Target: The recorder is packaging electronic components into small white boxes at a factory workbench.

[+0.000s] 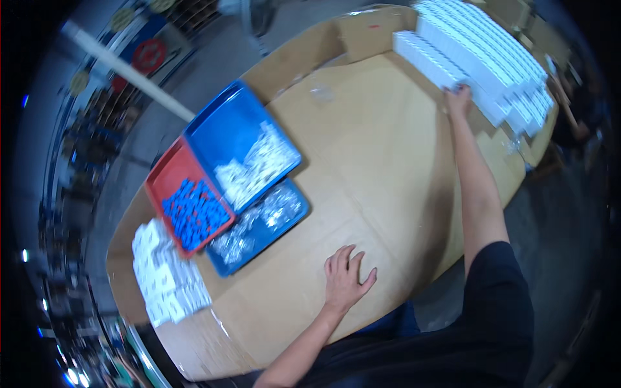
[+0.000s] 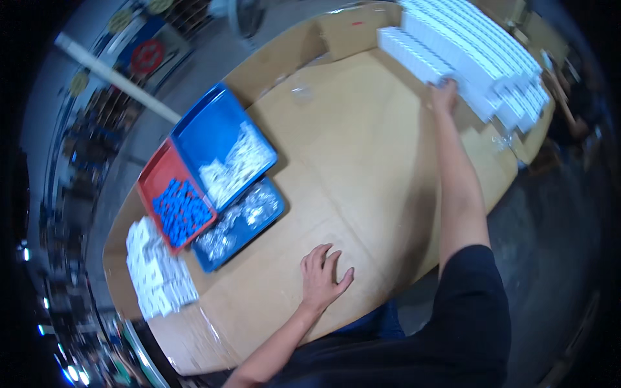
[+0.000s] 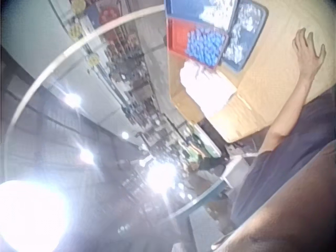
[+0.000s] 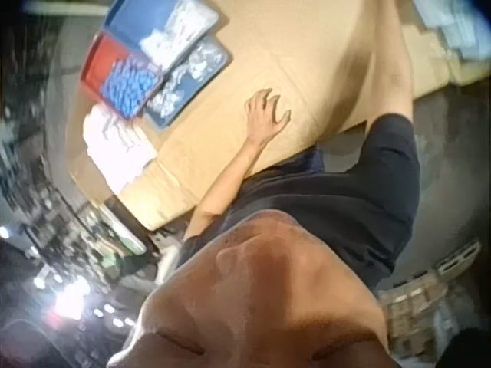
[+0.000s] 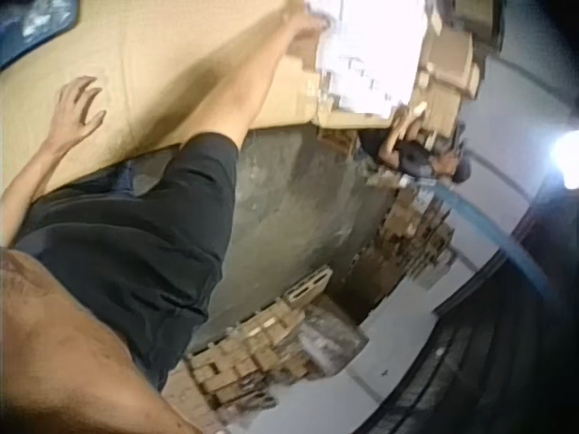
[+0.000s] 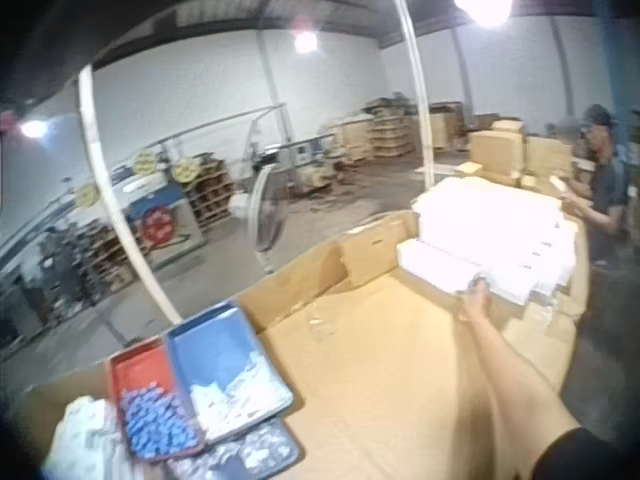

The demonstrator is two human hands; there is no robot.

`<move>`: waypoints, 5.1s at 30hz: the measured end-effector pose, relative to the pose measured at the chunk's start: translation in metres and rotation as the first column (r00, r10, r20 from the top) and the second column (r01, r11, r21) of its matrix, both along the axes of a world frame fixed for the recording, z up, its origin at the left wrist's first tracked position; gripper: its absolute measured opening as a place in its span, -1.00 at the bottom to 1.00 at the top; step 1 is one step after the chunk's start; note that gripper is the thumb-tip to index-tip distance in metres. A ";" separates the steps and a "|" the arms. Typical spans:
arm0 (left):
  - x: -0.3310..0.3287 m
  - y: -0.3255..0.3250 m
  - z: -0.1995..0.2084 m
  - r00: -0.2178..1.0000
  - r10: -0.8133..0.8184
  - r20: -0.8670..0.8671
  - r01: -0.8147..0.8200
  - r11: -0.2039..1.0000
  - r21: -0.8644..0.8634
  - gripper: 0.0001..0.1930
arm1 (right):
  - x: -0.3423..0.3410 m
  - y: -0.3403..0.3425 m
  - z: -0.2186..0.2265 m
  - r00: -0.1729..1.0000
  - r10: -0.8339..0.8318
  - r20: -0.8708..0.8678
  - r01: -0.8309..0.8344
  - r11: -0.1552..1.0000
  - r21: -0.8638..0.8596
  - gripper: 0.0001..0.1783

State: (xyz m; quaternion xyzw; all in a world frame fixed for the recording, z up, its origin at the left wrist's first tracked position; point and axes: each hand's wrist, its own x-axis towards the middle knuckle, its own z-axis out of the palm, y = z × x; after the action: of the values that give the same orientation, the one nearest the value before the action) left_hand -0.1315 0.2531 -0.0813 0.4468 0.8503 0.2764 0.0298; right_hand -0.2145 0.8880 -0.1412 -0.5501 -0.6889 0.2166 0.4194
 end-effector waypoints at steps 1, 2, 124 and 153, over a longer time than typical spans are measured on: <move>-0.003 -0.004 0.000 0.996 0.083 -0.010 -0.083 0.996 -0.010 -0.43 | -0.004 -0.010 -0.004 0.997 0.046 0.067 -0.049 0.998 0.045 -0.21; 0.012 0.033 0.008 0.996 -0.069 0.054 0.061 0.988 0.139 -0.44 | 0.091 0.087 0.044 0.966 -0.020 0.259 -0.101 0.889 0.446 -0.22; 0.060 -0.215 0.069 0.362 -0.291 0.886 -0.690 0.555 0.465 -0.37 | 0.148 -0.696 0.116 -0.251 0.749 -0.614 -0.956 -0.291 0.035 -0.32; 0.093 -0.214 0.065 0.056 -0.315 0.948 -0.894 0.406 0.188 -0.42 | 0.171 -0.719 0.085 -0.213 0.957 -0.199 -0.933 -0.138 0.333 -0.10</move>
State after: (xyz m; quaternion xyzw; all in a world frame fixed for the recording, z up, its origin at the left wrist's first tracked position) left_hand -0.0388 0.0390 -0.0162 -0.1407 0.4339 0.8482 0.2694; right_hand -0.0437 0.1687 -0.0562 0.2296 -0.7709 0.5385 0.2511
